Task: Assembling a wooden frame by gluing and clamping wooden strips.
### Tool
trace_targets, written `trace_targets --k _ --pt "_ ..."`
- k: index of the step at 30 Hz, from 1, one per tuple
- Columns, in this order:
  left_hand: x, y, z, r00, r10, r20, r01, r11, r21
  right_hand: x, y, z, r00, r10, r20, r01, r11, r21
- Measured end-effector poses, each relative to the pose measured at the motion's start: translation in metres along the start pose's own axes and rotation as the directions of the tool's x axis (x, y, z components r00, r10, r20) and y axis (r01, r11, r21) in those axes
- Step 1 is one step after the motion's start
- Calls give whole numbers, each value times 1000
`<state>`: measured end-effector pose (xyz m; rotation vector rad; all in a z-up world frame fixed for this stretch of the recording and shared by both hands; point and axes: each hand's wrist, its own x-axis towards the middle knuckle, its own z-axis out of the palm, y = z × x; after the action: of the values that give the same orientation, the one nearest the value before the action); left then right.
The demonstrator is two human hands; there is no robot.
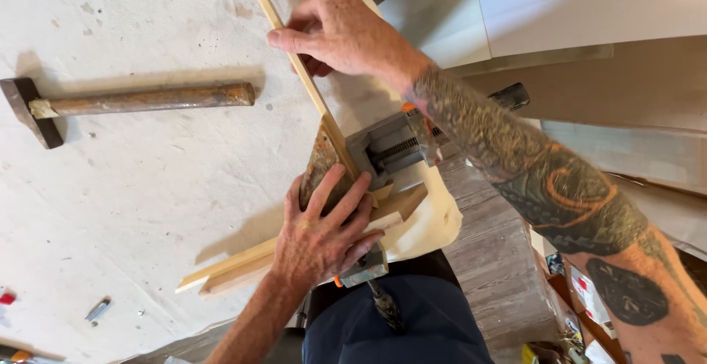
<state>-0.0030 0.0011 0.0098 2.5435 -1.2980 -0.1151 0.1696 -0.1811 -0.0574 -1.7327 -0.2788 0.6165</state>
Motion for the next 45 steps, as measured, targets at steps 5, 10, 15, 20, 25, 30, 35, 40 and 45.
trace_targets --k 5,10,15,20,25,30,35,40,45 --pt "6 -4 -3 999 20 -44 -19 1000 14 -109 -77 -46 976 -178 -128 87 848 -522" --pt "3 -6 -3 997 4 -72 -6 1000 -26 -205 1 -71 957 -280 79 146 228 -963" --pt "1 -2 4 997 19 -77 -19 1000 1 -203 50 -61 989 -76 123 122 -19 -992" --pt "-1 -1 12 980 27 -198 -25 1000 11 -193 71 -61 987 93 -129 -148 238 -960" --pt "-2 2 9 970 11 -243 -18 999 -26 -175 45 -63 902 428 -51 -181 269 -946" --pt "-4 0 8 963 -1 -270 6 1000 16 -194 71 -59 943 -333 -2 13 41 -999" --pt "-7 0 15 967 11 -255 -23 999 -44 -182 38 -56 903 409 -129 -221 187 -957" --pt "-10 -2 8 957 41 -287 -50 998 -23 -150 19 -61 796 604 -37 -283 317 -905" --pt "-11 2 6 942 76 -328 -81 997 -1 -163 -3 -49 821 560 -109 -315 286 -905"
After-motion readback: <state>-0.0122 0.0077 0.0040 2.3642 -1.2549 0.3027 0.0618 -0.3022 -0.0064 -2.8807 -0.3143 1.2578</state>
